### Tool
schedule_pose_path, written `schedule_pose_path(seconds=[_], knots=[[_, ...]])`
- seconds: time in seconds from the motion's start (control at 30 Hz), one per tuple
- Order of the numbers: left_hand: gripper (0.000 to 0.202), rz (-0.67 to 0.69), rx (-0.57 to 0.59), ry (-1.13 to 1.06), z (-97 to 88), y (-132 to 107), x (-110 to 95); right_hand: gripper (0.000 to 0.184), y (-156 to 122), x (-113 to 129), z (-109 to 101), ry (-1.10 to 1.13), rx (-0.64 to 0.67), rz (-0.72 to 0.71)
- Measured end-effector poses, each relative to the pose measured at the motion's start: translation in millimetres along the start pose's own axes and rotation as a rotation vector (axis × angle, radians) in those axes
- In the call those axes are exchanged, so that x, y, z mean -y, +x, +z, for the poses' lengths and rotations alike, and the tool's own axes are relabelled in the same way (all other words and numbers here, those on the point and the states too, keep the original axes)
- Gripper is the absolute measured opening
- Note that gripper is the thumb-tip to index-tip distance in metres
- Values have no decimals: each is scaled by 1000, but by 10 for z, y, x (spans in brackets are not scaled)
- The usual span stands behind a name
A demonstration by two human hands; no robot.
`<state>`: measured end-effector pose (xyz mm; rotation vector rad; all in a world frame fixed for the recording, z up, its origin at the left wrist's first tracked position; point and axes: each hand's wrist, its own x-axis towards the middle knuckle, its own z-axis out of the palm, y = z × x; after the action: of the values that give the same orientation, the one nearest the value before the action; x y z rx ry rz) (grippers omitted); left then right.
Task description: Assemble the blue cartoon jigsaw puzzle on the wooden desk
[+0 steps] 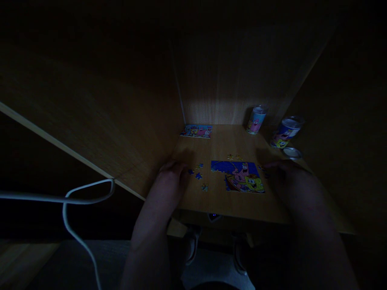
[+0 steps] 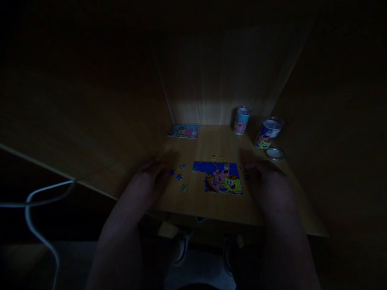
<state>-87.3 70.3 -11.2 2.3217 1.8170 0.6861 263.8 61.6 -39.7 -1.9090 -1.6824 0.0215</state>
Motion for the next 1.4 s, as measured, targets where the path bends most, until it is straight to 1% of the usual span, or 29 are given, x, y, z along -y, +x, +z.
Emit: schedule_pose_path(seconds=[0.1, 0.13, 0.23, 0.27, 0.33, 0.47, 0.63, 0.77, 0.83, 0.93, 1.0, 1.1, 1.17, 1.23, 1.3, 1.4], knots=[[22, -75, 29, 72, -134, -63, -69, 29, -2, -14, 5, -11, 8, 2], [23, -111, 70, 109, -190, -94, -105, 30, -2, -14, 1, -14, 17, 7], [27, -247, 269, 229, -358, -210, -231, 30, 3, 1, -21, -14, 56, 31], [27, -270, 330, 256, -404, -250, -271, 30, 4, 11, -31, -13, 70, 39], [28, -277, 406, 287, -471, -320, -342, 31, 5, 35, -50, -12, 88, 61], [35, -202, 488, 276, -510, -358, -439, 33, 6, 80, -80, -17, 111, 88], [32, -183, 497, 222, -486, -280, -483, 31, 12, 75, -72, -24, 138, 116], [36, -165, 497, 194, -467, -310, -474, 32, 13, 51, -47, -28, 125, 103], [37, -156, 477, 198, -449, -361, -461, 32, 10, 43, -37, -29, 104, 96], [36, -102, 408, 218, -415, -433, -443, 31, 5, 28, -27, -22, 93, 70], [35, -88, 395, 227, -394, -460, -449, 30, 5, 15, -21, -20, 101, 78], [31, -86, 384, 255, -346, -470, -507, 27, 4, -9, -6, -16, 103, 83], [31, -68, 366, 320, -291, -470, -576, 26, -3, -28, 8, -14, 93, 66], [30, -77, 346, 389, -227, -467, -653, 27, -11, -45, 22, -17, 86, 48], [32, -97, 344, 403, -176, -458, -711, 27, -16, -52, 26, -21, 83, 40], [37, -106, 305, 379, -139, -410, -700, 28, -11, -34, 11, -19, 87, 47]])
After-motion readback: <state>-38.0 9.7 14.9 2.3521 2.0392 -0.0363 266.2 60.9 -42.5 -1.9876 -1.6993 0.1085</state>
